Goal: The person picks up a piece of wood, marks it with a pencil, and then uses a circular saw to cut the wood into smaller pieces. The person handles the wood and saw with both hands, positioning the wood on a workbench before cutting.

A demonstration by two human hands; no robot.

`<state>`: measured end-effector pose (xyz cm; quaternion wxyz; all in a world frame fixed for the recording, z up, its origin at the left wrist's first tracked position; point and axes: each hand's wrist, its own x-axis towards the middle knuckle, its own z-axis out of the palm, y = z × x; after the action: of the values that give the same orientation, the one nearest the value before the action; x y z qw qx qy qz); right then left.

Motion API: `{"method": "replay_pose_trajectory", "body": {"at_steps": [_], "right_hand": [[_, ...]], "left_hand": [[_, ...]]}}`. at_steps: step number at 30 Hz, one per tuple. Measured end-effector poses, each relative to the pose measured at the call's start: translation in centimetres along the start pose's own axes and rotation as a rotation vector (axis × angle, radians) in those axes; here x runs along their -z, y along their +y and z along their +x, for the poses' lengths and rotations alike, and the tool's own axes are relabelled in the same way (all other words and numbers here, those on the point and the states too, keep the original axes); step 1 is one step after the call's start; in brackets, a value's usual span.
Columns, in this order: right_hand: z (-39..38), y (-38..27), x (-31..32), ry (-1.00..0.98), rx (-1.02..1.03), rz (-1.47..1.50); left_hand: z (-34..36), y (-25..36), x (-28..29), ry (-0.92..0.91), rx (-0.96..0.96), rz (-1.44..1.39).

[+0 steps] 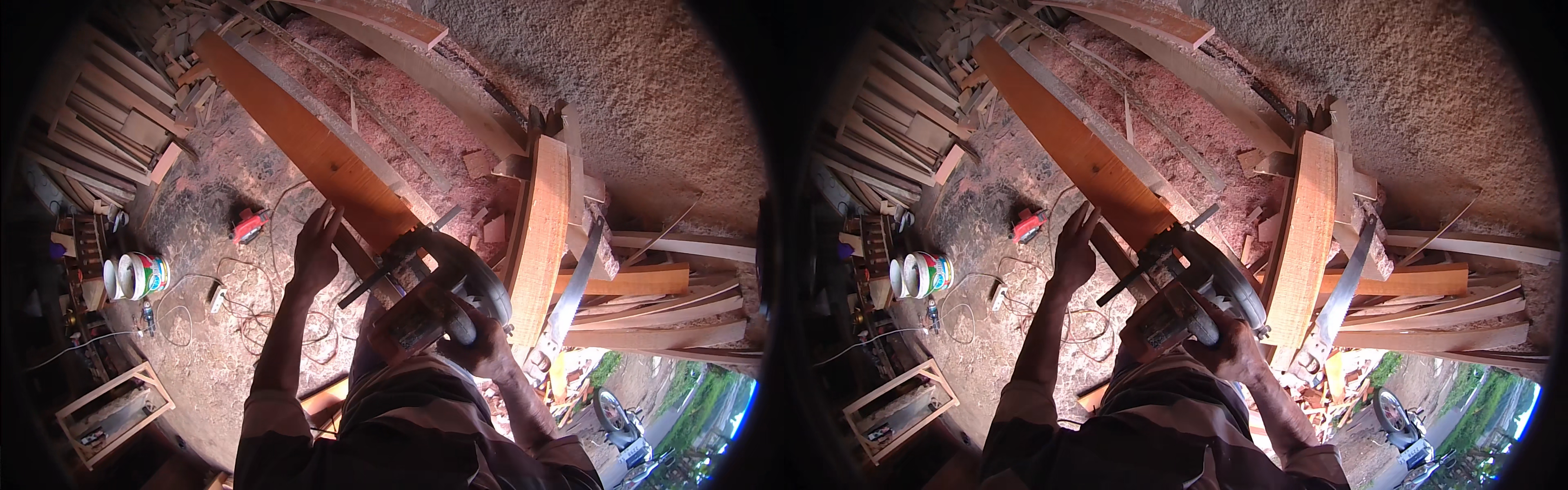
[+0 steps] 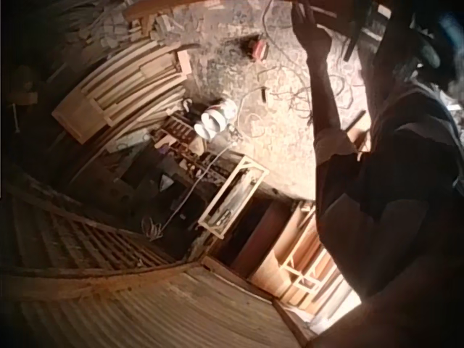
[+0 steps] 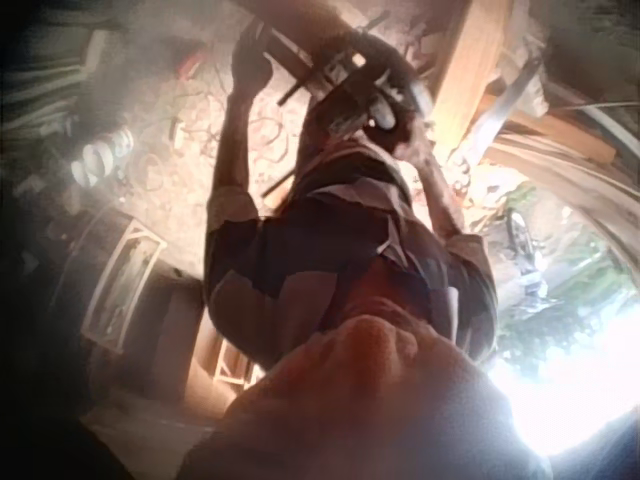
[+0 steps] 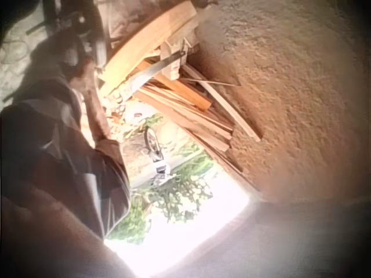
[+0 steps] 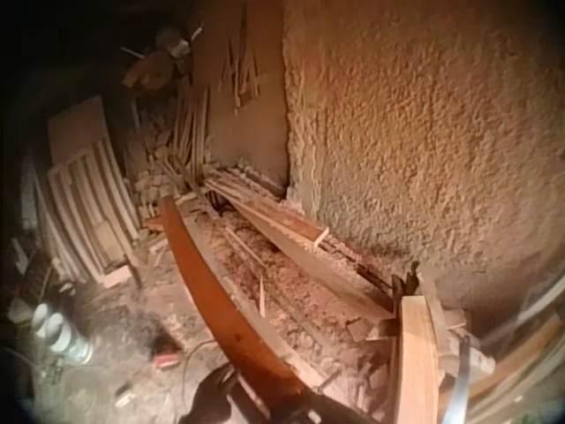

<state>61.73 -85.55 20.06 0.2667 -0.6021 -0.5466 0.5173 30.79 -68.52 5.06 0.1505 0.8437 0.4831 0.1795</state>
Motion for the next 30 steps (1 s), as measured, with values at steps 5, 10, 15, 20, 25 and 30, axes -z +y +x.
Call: {"method": "replay_pose_trajectory", "body": {"at_steps": [5,10,15,20,25,30], "right_hand": [[0.5,1.0,-0.9,-0.036,-0.022,-0.063],[0.6,2.0,-1.5,-0.038,0.04,-0.146],[-0.1,2.8,-3.6,0.027,0.058,-0.124],[-0.5,3.3,-4.9,0.075,0.049,-0.12],[0.6,3.7,-2.8,0.04,0.118,-0.167],[1.4,5.4,0.1,0.144,0.129,-0.134]], "left_hand": [[-0.1,0.9,0.3,-0.355,-0.212,0.244],[0.4,-0.5,-2.5,-0.207,-0.408,0.377],[0.1,-2.4,-4.9,-0.006,-0.523,0.531],[-0.1,-2.7,-5.4,0.039,-0.544,0.49],[0.7,-2.2,-5.1,-0.121,-0.527,0.52],[3.7,-1.4,-6.0,-0.291,-0.415,0.229]]}}
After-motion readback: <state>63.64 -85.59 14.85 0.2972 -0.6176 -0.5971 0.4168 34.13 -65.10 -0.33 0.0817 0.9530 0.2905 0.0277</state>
